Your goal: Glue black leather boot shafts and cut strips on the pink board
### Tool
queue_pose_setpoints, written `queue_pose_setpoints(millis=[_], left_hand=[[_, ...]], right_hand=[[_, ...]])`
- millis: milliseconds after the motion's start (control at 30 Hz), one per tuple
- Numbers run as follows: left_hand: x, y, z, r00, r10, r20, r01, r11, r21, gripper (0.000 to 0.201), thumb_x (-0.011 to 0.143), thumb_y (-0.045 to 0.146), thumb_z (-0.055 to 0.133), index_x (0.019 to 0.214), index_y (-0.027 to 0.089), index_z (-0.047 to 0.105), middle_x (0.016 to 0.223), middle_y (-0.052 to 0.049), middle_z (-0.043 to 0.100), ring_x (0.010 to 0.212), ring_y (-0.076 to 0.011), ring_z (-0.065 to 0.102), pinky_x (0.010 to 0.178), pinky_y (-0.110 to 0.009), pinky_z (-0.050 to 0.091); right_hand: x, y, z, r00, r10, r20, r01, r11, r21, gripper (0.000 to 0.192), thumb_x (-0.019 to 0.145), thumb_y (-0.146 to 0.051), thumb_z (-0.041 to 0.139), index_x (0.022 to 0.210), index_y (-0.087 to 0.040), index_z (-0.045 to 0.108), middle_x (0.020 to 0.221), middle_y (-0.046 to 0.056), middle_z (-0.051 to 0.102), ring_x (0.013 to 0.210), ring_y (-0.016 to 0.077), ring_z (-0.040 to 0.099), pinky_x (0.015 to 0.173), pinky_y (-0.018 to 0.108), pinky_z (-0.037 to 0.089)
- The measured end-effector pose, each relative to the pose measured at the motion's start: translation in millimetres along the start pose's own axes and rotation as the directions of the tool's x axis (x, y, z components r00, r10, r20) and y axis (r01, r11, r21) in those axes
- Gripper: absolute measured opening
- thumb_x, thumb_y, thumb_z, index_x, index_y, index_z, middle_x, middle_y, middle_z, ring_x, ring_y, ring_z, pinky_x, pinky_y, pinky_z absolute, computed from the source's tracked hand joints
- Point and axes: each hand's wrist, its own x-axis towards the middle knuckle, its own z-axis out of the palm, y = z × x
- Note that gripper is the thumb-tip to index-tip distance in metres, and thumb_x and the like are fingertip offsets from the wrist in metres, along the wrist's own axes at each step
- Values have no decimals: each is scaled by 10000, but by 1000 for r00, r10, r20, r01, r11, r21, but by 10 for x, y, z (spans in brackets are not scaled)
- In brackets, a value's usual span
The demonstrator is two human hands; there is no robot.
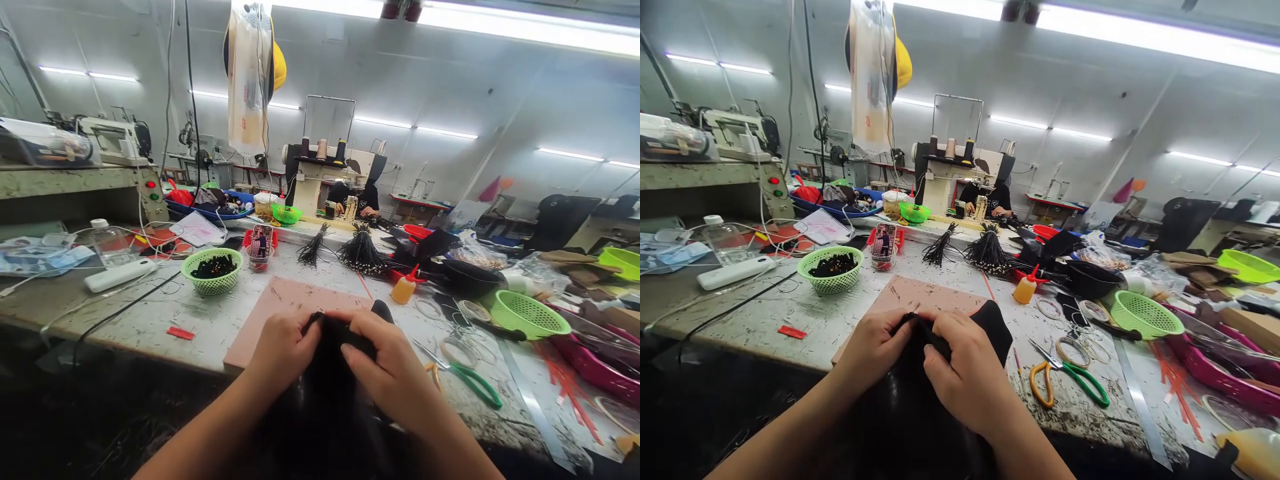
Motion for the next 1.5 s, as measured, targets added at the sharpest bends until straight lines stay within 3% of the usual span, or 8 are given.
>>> queue_pose_setpoints(millis=[133, 300, 500, 800, 1167, 1400, 1500], left_hand=[[7, -3, 46, 1000, 4, 1, -4, 997, 75, 233, 824, 223, 378, 688, 183, 563, 631, -25, 614, 576, -166, 539, 566, -267, 374], [-9, -1, 74, 995, -77, 58, 78, 997, -8, 242, 851, 232, 317, 721, 193, 517, 696, -37, 616, 636, -185, 551, 597, -289, 396], [-42, -62, 82, 997, -40, 67, 48, 992, -117, 258, 871, 258, 299, 711, 196, 491, 692, -26, 593, 642, -175, 535, 611, -288, 401], [-77, -25, 91, 997, -61, 40, 62, 997, -42, 259, 861, 251, 311, 649, 207, 452, 613, -9, 563, 568, -166, 515, 538, -270, 358], [-109, -8, 67, 996, -27, 85, 30, 999, -31, 247, 849, 228, 297, 670, 203, 466, 624, -25, 579, 583, -175, 529, 551, -275, 375], [-80, -21, 39, 987, -4, 161, 3, 1000, 9, 202, 817, 189, 312, 686, 204, 465, 673, -33, 595, 614, -178, 539, 579, -286, 384], [-43, -50, 30, 978, -7, 208, 15, 999, -36, 115, 720, 131, 386, 730, 201, 477, 730, -30, 603, 678, -190, 550, 618, -292, 400]], right_hand=[[-25, -51, -10, 999, -24, 29, 26, 998, -50, 116, 723, -106, 444, 737, -204, 504, 1070, 86, 655, 981, 216, 588, 836, 369, 464], [-54, -10, 134, 999, -17, -46, 15, 999, -42, 109, 761, -149, 453, 673, -213, 452, 1091, 93, 653, 1004, 221, 594, 845, 370, 472], [-67, 17, 229, 994, -9, -113, 4, 999, -43, 105, 764, -168, 469, 673, -219, 455, 1054, 85, 673, 963, 226, 616, 819, 367, 493], [-123, 38, 245, 992, -8, -125, 11, 1000, 26, 79, 775, -173, 479, 722, -211, 521, 1048, 92, 676, 963, 231, 621, 829, 372, 495], [-140, 38, 198, 996, -41, -77, 41, 999, -7, 106, 779, -147, 470, 697, -214, 472, 1046, 89, 664, 979, 214, 600, 842, 369, 478], [-106, -28, 165, 989, -151, -3, 148, 975, -166, 134, 767, -107, 451, 690, -210, 488, 914, 82, 679, 883, 210, 608, 786, 364, 494], [-77, -5, 172, 985, -160, 61, 171, 954, -247, 121, 752, -104, 463, 696, -208, 492, 955, 95, 678, 911, 232, 602, 800, 398, 484]])
